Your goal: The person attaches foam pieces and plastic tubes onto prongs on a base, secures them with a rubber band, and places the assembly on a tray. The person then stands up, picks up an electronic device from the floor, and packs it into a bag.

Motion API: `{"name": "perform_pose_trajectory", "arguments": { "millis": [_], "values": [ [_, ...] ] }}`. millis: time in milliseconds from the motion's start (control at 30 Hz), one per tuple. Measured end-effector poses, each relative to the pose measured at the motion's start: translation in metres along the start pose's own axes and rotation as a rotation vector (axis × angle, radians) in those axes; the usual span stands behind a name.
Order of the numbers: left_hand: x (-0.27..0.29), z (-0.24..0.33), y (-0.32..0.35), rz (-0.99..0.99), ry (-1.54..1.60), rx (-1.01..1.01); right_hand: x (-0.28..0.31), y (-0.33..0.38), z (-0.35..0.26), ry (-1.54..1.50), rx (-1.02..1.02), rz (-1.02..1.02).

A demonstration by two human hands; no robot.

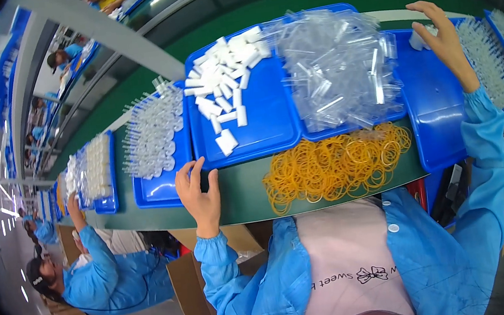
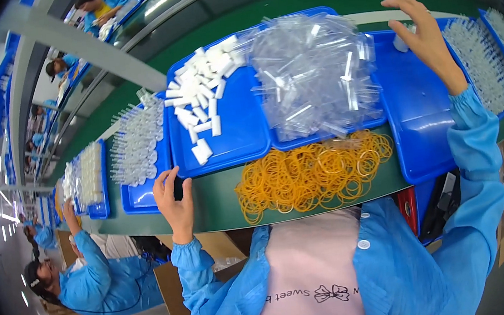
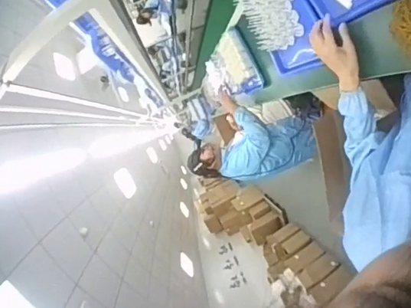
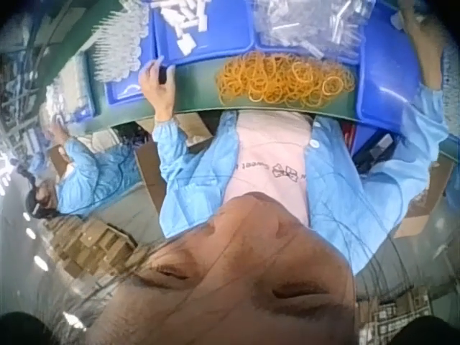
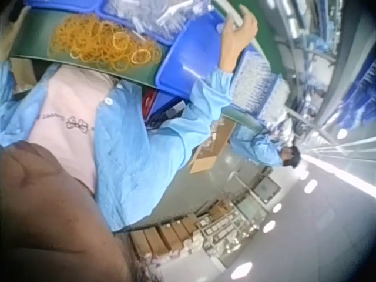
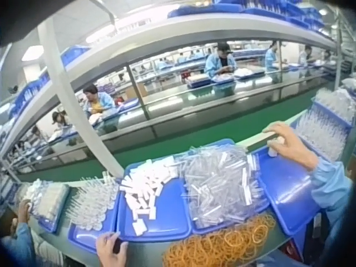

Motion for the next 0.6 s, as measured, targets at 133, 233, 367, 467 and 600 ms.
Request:
{"name": "perform_pose_trajectory", "arguments": {
  "millis": [133,233,367,467,600],
  "values": [
    [0.014,-0.021,0.015,0.029,-0.066,0.048,-0.005,-0.028,-0.087,-0.124,0.115,-0.033],
    [0.018,-0.033,0.031,0.022,-0.161,0.122,-0.034,-0.048,-0.156,0.015,0.415,-0.068],
    [0.012,-0.052,0.050,-0.074,-0.154,0.137,-0.116,-0.080,-0.237,0.096,0.702,-0.065],
    [0.010,-0.053,0.050,-0.122,-0.137,0.128,-0.196,-0.101,-0.270,0.141,0.618,-0.293],
    [0.008,-0.056,0.044,-0.078,-0.101,0.079,-0.303,-0.111,-0.277,0.226,0.446,-0.464]
  ]
}}
Point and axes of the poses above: each hand's wrist, its own y-axis away from the middle knuckle, its own x-axis out of the back of the hand, z = x × y, the point moved 4 cm from there along -y, towards the middle knuckle, and after that the axes turned 12 degrees about -x, right-handed, at the moved point
